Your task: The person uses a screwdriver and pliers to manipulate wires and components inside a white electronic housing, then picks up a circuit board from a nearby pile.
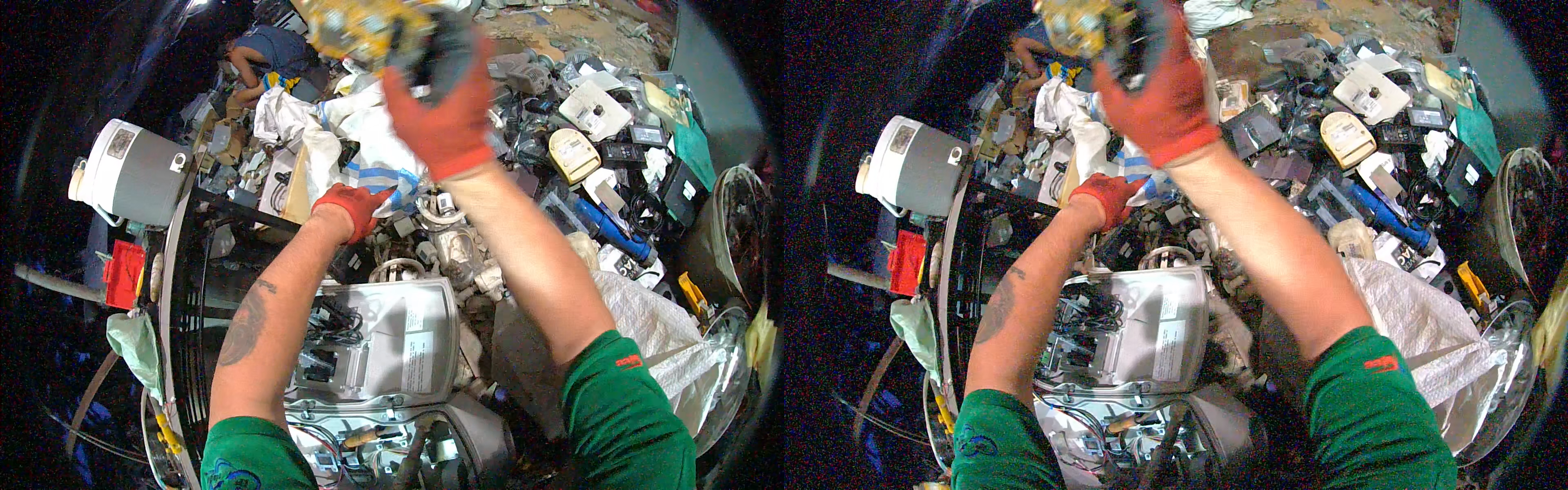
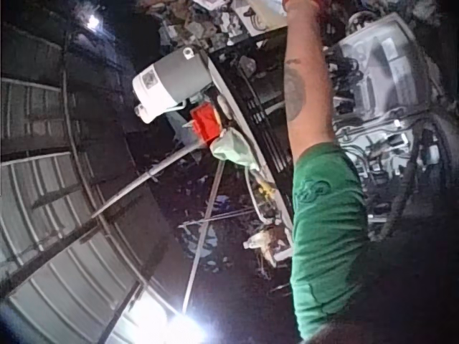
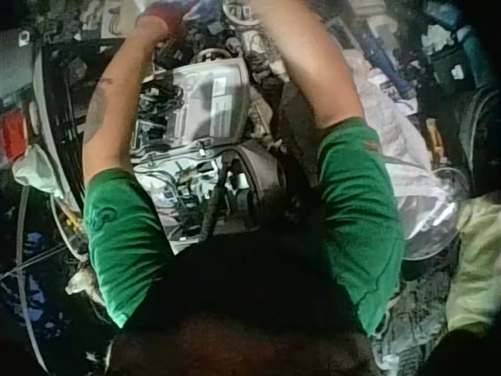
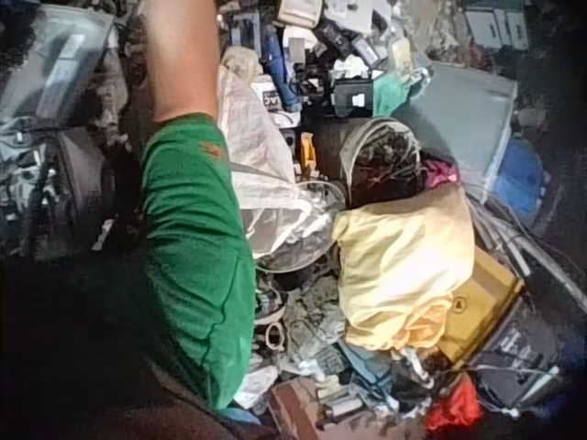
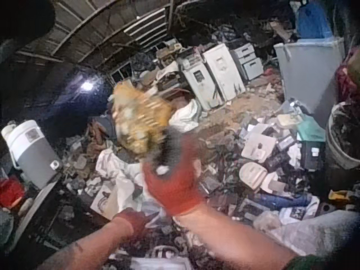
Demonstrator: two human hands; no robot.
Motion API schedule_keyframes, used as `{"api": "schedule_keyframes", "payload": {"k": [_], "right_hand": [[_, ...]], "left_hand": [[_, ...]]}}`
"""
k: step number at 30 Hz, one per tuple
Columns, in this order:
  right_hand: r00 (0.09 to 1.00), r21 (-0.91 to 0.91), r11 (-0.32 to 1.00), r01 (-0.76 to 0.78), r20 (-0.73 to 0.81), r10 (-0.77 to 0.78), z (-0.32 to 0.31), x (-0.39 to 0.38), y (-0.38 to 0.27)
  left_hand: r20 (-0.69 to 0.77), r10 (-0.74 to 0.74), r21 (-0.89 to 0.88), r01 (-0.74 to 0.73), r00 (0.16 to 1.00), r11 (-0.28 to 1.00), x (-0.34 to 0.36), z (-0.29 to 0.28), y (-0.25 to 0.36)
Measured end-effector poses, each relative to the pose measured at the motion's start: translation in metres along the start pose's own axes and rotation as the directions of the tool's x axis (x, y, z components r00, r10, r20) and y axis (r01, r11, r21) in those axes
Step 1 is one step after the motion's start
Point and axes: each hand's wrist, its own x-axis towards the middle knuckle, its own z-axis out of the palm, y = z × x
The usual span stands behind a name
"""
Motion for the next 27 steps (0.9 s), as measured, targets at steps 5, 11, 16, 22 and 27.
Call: {"api": "schedule_keyframes", "payload": {"k": [5,11,16,22,27], "right_hand": [[0.345,-0.714,0.582,-0.389,0.473,0.811,0.033,-0.037,0.069],[0.565,-0.559,0.783,-0.271,0.566,0.6,-0.038,-0.1,0.062],[0.634,-0.599,0.703,-0.384,0.382,0.672,-0.094,-0.098,0.057],[0.719,-0.644,0.7,-0.309,0.324,0.615,-0.112,-0.075,0.001],[0.664,-0.577,0.762,-0.293,0.451,0.597,-0.11,-0.03,-0.108]], "left_hand": [[-0.008,-0.032,-0.032,0.032,0.999,0.999,-0.002,-0.028,-0.011],[0.022,-0.103,-0.123,0.105,0.994,0.987,-0.024,0.029,-0.036],[0.082,-0.118,-0.08,0.125,0.99,0.989,-0.018,0.043,-0.027],[-0.192,-0.127,-0.094,0.11,0.973,0.989,-0.066,0.04,-0.019],[-0.444,-0.092,-0.132,0.037,0.891,0.991,-0.24,0.002,-0.009]]}}
